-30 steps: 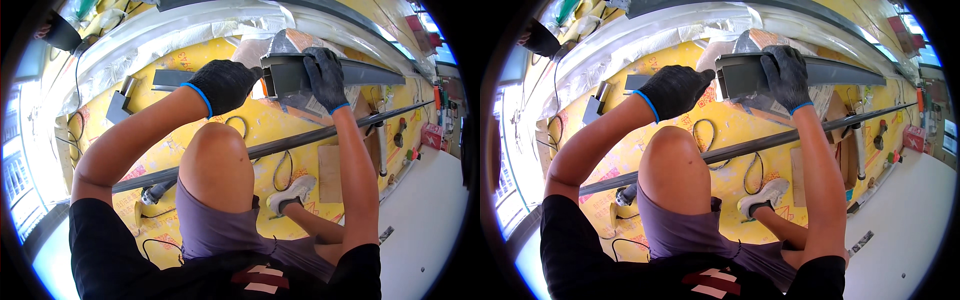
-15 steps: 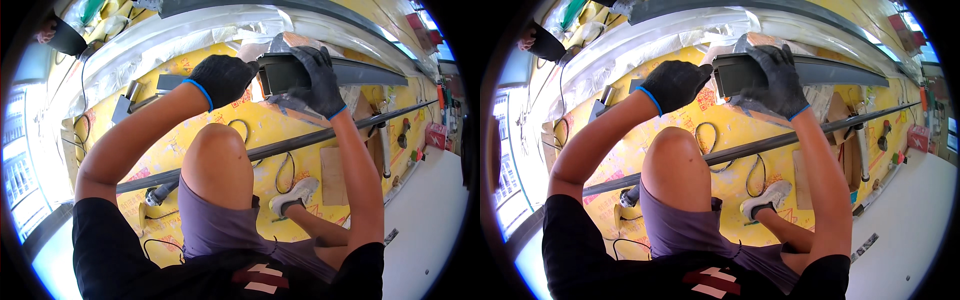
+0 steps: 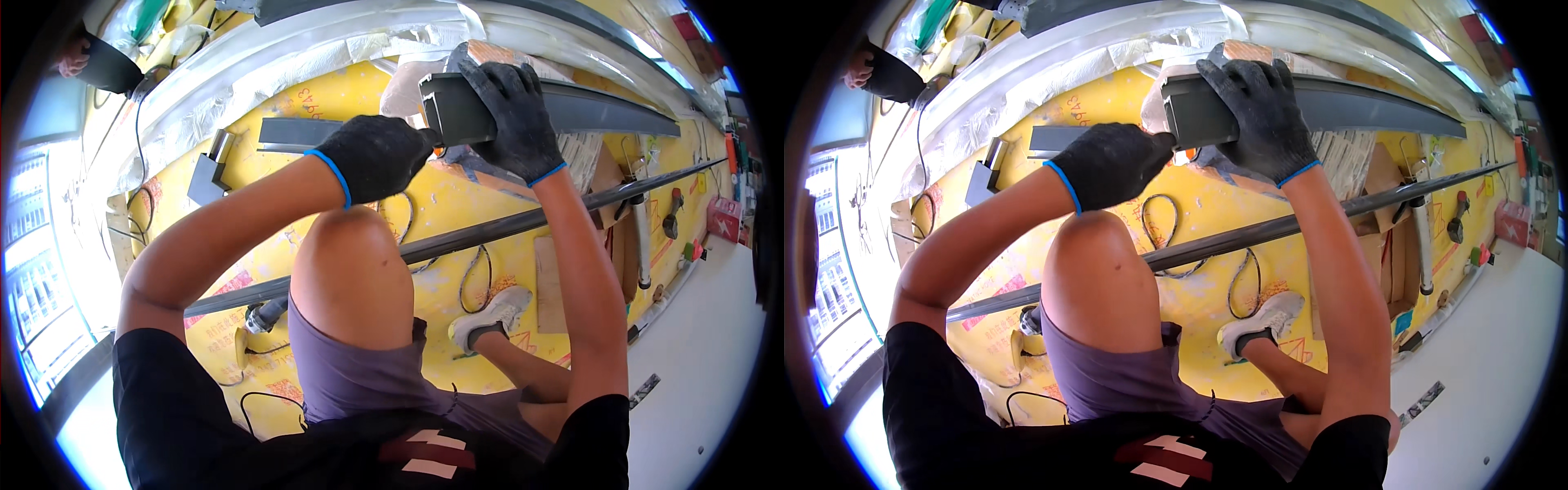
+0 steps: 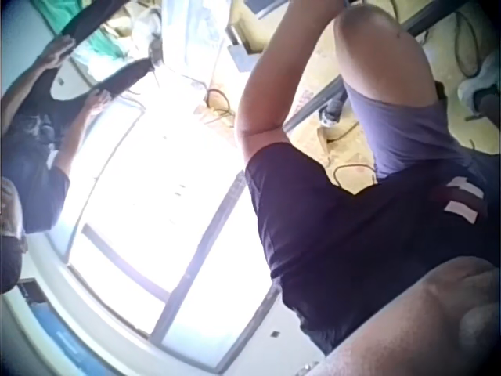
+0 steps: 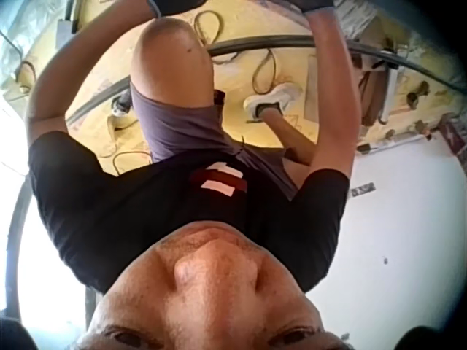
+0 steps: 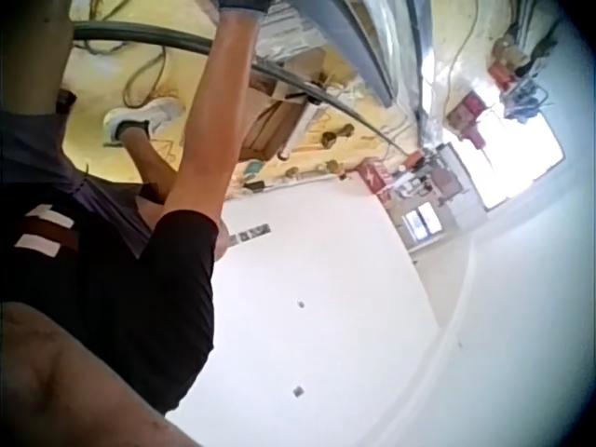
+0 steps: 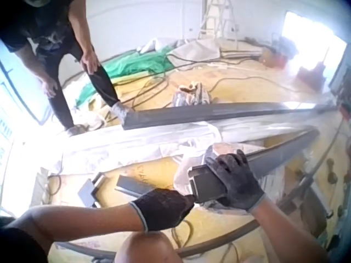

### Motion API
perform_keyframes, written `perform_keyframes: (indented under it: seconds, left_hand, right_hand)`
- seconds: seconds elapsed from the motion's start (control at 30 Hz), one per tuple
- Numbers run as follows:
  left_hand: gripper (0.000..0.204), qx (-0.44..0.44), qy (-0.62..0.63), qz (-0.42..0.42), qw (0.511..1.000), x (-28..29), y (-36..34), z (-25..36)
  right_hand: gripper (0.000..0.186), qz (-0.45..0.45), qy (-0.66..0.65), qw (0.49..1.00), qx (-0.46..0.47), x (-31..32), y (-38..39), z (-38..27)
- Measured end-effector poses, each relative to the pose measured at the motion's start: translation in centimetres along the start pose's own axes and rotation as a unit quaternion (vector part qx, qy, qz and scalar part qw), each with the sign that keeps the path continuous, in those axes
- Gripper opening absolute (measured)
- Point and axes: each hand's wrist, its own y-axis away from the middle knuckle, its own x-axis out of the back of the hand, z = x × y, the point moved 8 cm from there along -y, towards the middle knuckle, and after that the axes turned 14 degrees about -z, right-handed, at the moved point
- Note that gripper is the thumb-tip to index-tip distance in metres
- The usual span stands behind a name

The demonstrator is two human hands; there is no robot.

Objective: Measuring and cutting metal trim pieces with an angle grinder and installing end caps.

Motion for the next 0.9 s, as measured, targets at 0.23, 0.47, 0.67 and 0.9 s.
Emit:
perform_keyframes:
  seconds: [0.23,0.47,0.67,0.9]
  left_hand:
    - [0.016,0.049,-0.097,0.009,0.994,3.4,0.2,-4.2]
    - [0.015,-0.028,-0.082,-0.003,0.996,-0.2,0.0,-0.6]
    - [0.013,0.059,-0.062,0.002,0.996,2.4,-0.4,-4.9]
    - [0.014,0.009,-0.071,0.02,0.997,1.0,-0.2,-3.1]
  right_hand:
    - [0.088,0.001,-0.015,1.0,0.0,-0.1,-0.8,0.1]
    - [0.09,-0.003,-0.014,1.0,-0.007,-0.4,-0.4,0.3]
    - [0.088,-0.02,-0.019,0.999,-0.023,-0.5,-1.2,0.5]
    - [0.087,-0.006,-0.025,0.999,-0.022,-0.8,-0.8,0.8]
